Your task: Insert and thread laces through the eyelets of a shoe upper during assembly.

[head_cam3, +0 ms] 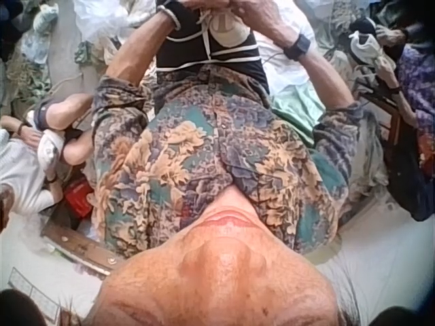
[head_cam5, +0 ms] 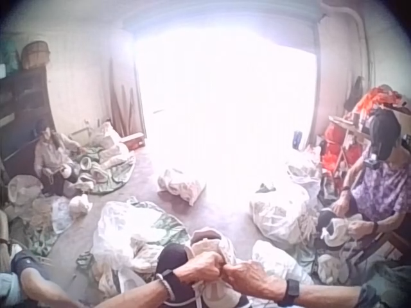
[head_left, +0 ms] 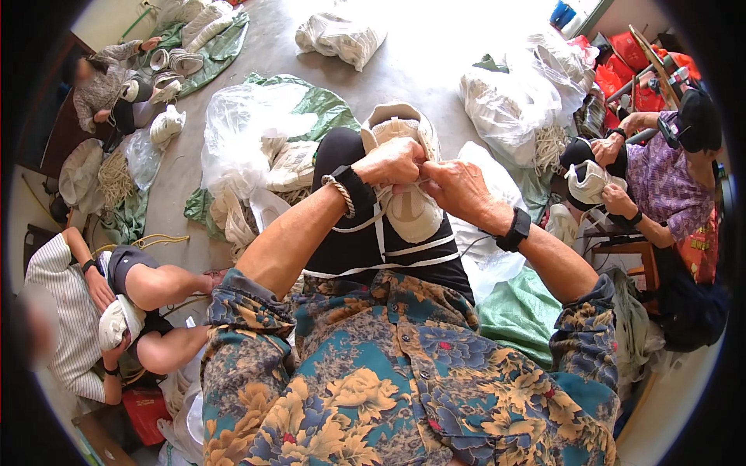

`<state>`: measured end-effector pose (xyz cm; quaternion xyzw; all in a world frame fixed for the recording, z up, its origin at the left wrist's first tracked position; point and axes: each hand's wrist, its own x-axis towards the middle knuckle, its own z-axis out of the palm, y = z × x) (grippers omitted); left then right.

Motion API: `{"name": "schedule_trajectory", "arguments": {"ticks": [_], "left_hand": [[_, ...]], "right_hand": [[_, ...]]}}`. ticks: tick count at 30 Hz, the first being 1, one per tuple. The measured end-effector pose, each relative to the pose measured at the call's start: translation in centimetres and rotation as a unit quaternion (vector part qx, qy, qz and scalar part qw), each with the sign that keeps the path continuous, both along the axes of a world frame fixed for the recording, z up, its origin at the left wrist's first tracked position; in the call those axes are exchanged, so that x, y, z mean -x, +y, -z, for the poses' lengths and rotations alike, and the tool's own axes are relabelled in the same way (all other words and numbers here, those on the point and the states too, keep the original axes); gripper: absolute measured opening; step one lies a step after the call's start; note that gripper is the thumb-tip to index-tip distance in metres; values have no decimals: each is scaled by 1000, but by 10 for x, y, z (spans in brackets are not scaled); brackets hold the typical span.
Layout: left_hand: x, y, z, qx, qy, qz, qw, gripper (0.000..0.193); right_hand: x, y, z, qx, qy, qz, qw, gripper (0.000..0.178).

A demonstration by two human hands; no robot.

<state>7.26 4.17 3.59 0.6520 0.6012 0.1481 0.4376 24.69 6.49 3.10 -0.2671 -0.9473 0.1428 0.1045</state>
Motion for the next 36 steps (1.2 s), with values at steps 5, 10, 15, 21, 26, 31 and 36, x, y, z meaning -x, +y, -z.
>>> {"name": "schedule_trajectory", "arguments": {"ticks": [5, 10, 15, 21, 26, 31, 36], "left_hand": [[3, -1, 8, -34, 5, -1, 999, 34], [-2, -10, 9, -136, 47, -16, 989, 23], [-9, -21, 10, -230, 95, -29, 968, 18], [-13, -30, 16, -279, 127, -52, 951, 11], [-8, -34, 14, -351, 162, -88, 918, 7], [47, -32, -3, -418, 213, -236, 851, 8], [115, -61, -6, -350, -16, -435, 830, 10]], "right_hand": [[0, -3, 1, 6, 9, 11, 1000, 13], [0, 0, 3, 22, -9, 10, 1000, 18], [0, 7, 1, 32, -28, -17, 999, 17], [-2, 4, 6, 44, 19, -3, 999, 15], [-3, 9, 5, 41, 20, -2, 999, 14], [-4, 7, 2, 60, 22, -9, 998, 13], [4, 14, -7, 77, 110, -7, 991, 21]]}}
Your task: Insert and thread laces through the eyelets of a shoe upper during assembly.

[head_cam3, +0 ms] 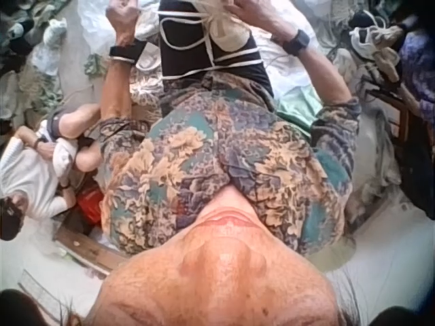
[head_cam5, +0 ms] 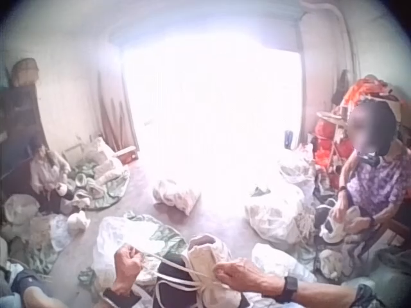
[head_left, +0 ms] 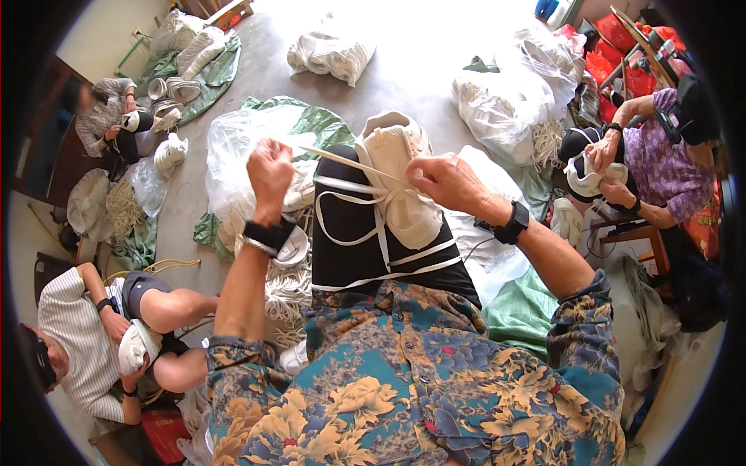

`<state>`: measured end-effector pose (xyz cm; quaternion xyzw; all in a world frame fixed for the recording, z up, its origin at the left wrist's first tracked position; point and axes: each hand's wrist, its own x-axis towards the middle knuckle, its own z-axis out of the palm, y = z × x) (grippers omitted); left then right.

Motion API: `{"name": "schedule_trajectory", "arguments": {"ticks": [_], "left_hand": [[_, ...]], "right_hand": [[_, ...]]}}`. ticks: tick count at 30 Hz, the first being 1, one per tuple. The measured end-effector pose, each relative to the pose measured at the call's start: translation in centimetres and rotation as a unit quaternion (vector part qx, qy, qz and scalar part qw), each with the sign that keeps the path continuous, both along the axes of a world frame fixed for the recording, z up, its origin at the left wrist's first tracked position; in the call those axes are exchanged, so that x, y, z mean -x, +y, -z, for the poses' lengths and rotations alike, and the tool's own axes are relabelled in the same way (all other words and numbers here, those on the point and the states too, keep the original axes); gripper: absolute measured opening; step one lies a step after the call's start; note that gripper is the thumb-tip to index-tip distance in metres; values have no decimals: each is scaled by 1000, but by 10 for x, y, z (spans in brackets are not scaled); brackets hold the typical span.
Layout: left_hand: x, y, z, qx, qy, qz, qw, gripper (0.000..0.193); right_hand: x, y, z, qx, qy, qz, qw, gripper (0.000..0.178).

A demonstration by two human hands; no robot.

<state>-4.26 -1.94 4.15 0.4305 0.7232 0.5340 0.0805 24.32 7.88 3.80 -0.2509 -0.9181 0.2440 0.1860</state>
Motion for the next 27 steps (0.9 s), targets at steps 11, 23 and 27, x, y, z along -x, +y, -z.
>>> {"name": "schedule_trajectory", "arguments": {"ticks": [11, 23, 27], "left_hand": [[-89, -28, -29, 59, -445, 279, 849, 10], [-92, -13, -5, -7, -686, 236, 688, 32], [-102, -10, -8, -51, -720, 223, 655, 31]], "right_hand": [[24, -13, -42, 445, 134, -53, 884, 18], [35, -36, -40, 538, 242, 19, 807, 17], [51, -46, -32, 559, 300, -1, 773, 14]]}}
